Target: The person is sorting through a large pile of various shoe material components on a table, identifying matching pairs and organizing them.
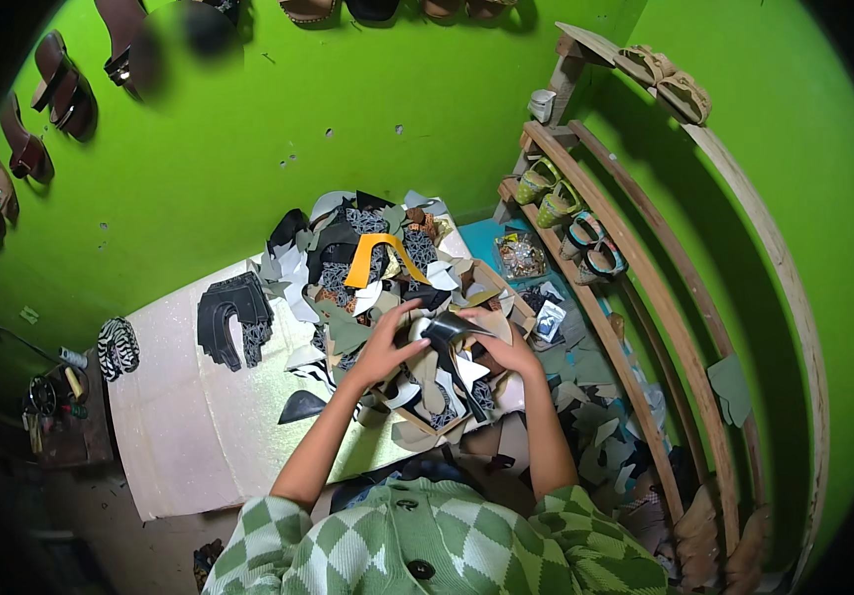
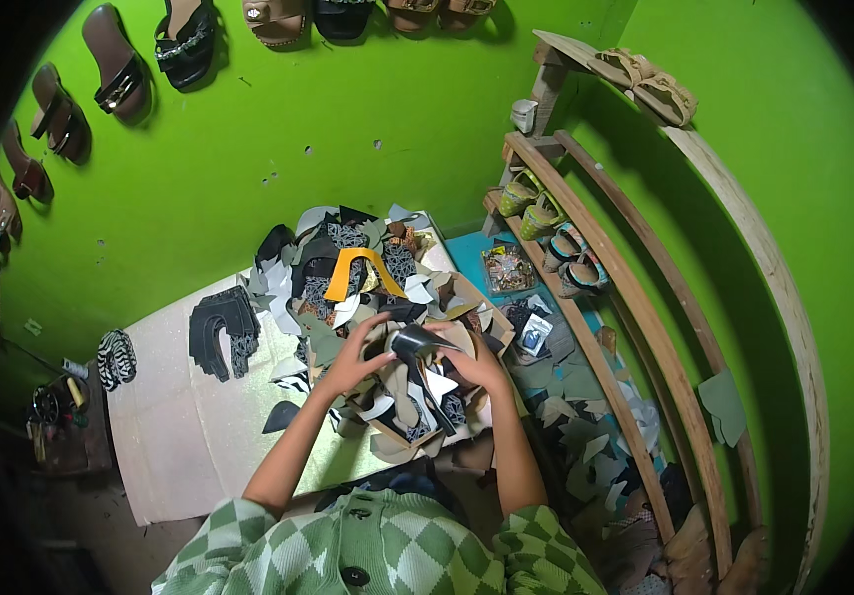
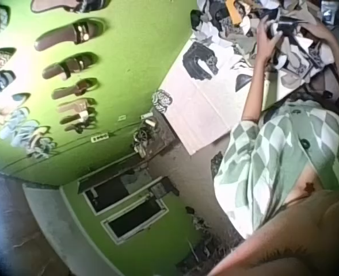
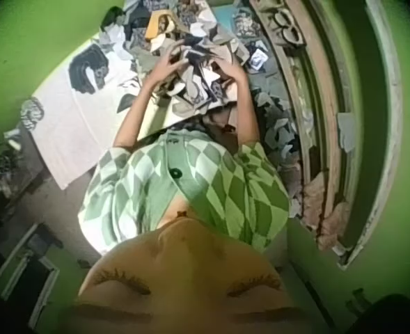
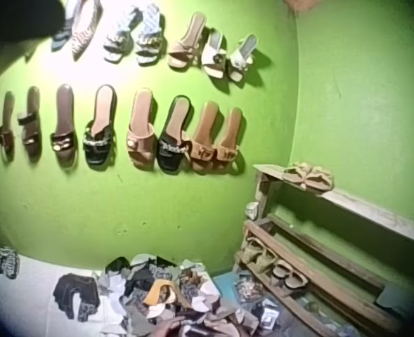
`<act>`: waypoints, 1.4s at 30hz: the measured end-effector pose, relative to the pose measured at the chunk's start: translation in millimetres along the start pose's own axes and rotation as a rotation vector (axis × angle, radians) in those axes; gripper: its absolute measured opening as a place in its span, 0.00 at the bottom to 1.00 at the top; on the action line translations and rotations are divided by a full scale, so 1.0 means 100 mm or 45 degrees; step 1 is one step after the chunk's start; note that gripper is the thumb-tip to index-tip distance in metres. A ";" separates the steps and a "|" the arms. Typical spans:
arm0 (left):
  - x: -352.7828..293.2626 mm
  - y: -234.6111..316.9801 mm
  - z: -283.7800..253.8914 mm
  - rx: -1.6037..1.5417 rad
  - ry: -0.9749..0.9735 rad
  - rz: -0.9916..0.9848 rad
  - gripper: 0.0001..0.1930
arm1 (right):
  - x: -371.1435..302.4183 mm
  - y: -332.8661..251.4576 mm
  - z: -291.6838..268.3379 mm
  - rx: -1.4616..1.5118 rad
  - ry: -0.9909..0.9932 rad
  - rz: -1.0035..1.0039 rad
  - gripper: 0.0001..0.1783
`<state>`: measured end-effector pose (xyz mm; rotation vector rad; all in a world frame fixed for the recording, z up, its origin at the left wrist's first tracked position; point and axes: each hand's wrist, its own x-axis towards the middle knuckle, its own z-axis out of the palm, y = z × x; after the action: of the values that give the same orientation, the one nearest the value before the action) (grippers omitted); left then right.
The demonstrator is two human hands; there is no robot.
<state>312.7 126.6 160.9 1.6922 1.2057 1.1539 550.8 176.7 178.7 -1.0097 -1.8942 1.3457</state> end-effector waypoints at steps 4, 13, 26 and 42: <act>0.35 0.17 0.10 0.014 -0.120 -0.009 0.15 | 0.21 -0.21 -0.08 -0.028 0.224 -0.143 0.13; 0.60 0.23 -0.33 0.145 0.426 0.130 0.12 | 0.27 0.01 -0.16 -0.398 0.199 -0.277 0.22; 0.43 -0.07 -0.45 -0.331 0.003 -0.198 0.10 | 0.21 -0.63 0.46 -0.733 0.168 -0.012 0.16; 0.16 -0.62 0.19 -0.094 -0.170 0.060 0.15 | 0.18 0.07 0.48 0.154 0.431 0.039 0.08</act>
<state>315.6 158.0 102.2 1.7212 1.0338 1.0818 503.4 169.7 157.9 -1.1284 -1.5349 1.2028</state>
